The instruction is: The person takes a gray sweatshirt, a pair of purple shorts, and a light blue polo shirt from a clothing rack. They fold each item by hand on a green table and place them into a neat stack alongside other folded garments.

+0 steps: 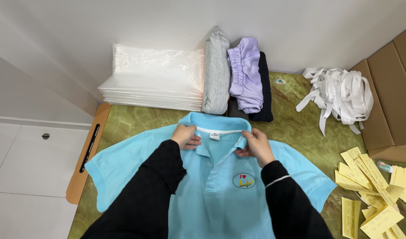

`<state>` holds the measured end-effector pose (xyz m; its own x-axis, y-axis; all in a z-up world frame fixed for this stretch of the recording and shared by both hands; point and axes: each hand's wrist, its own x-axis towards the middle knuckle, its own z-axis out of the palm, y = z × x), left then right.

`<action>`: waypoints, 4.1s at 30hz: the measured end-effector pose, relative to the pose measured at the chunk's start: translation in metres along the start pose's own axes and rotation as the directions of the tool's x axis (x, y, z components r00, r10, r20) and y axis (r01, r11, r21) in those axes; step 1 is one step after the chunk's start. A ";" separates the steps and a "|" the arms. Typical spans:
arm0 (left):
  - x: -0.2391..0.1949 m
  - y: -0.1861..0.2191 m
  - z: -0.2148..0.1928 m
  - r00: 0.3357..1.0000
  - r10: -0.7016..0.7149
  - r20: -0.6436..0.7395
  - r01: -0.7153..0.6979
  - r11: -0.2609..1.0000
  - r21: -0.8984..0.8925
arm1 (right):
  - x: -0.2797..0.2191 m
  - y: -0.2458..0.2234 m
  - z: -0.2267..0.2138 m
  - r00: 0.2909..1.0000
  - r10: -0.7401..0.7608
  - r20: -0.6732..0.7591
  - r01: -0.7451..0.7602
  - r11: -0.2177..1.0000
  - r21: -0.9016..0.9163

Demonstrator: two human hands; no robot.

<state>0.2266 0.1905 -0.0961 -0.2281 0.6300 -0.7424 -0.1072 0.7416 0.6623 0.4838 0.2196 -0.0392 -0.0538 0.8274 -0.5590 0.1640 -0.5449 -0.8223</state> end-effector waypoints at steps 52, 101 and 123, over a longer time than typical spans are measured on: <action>-0.243 -0.377 -0.134 0.628 0.660 -0.413 0.089 0.466 0.880 | -0.252 0.364 -0.222 0.756 -0.252 -0.604 -0.285 0.704 -0.650; -0.234 -0.218 -0.261 0.782 0.367 -0.503 -0.117 0.880 0.460 | -0.152 0.248 0.004 0.491 -0.826 0.278 0.503 0.008 -0.864; -0.084 -0.232 -0.091 0.539 0.827 0.161 -0.237 -0.035 0.971 | -0.128 0.229 -0.028 0.587 -0.752 0.301 0.749 0.363 -0.554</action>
<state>0.1826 -0.0551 -0.1782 -0.0556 0.9898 0.1314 0.9973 0.0488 0.0543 0.5561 -0.0076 -0.1533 -0.4518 0.8540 0.2580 0.5646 0.4976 -0.6585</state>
